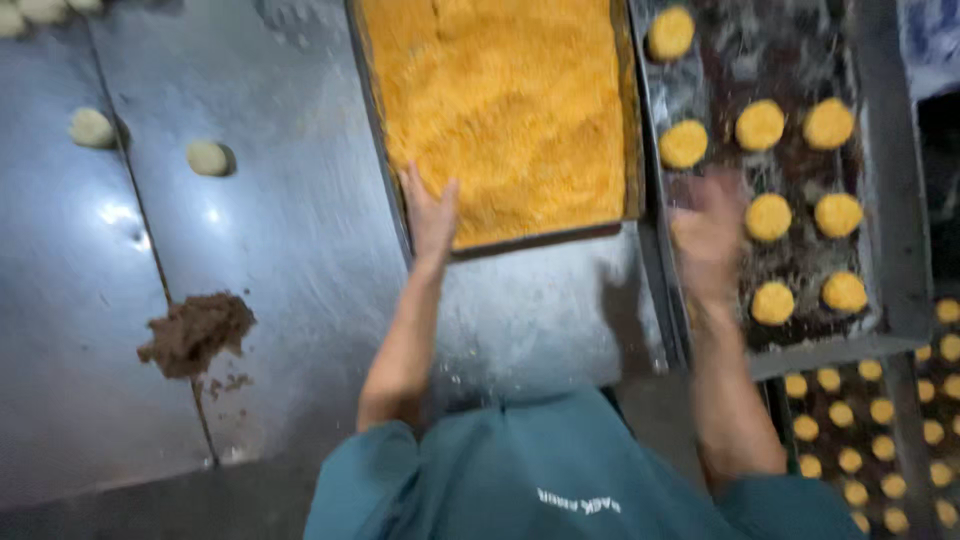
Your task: The person coats dough balls in breadcrumbs, places them on a metal tray, dips more dough pieces into a liquid mixture, and kemudian fills and shapes pieces of dough with a dark filling.
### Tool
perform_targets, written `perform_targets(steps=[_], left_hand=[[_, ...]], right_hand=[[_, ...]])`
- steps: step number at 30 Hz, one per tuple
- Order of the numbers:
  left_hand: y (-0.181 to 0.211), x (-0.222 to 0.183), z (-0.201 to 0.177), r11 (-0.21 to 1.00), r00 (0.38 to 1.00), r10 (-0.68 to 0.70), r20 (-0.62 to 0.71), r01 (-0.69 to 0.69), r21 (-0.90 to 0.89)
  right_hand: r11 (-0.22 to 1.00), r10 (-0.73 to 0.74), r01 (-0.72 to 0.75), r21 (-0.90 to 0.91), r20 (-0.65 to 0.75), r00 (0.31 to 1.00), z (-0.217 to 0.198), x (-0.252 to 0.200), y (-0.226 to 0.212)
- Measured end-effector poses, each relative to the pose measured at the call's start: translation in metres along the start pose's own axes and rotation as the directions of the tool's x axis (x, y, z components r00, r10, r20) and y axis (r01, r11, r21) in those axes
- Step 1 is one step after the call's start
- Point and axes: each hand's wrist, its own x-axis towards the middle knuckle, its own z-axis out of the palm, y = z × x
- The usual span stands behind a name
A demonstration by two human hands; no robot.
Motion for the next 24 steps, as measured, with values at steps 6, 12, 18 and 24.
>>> perform_targets(steps=[6, 12, 18, 24], left_hand=[[0.032, 0.037, 0.054, 0.969, 0.965, -0.229, -0.128, 0.214, -0.120], [0.052, 0.101, 0.052, 0.837, 0.903, -0.179, 0.391, 0.348, -0.422], [0.044, 0.150, 0.048, 0.942, 0.964, -0.259, 0.055, 0.265, -0.205], [0.039, 0.188, 0.064, 0.950, 0.910, -0.074, 0.409, 0.189, -0.249]], right_hand=[[0.992, 0.120, -0.117, -0.051, 0.055, 0.991, 0.223, 0.126, -0.007], [0.880, 0.473, -0.444, -0.170, 0.400, 0.784, 0.209, 0.209, -0.043], [0.925, 0.342, -0.376, 0.049, 0.323, 0.882, 0.223, 0.269, -0.046], [0.912, 0.402, -0.385, -0.140, 0.485, 0.776, 0.216, 0.323, -0.037]])
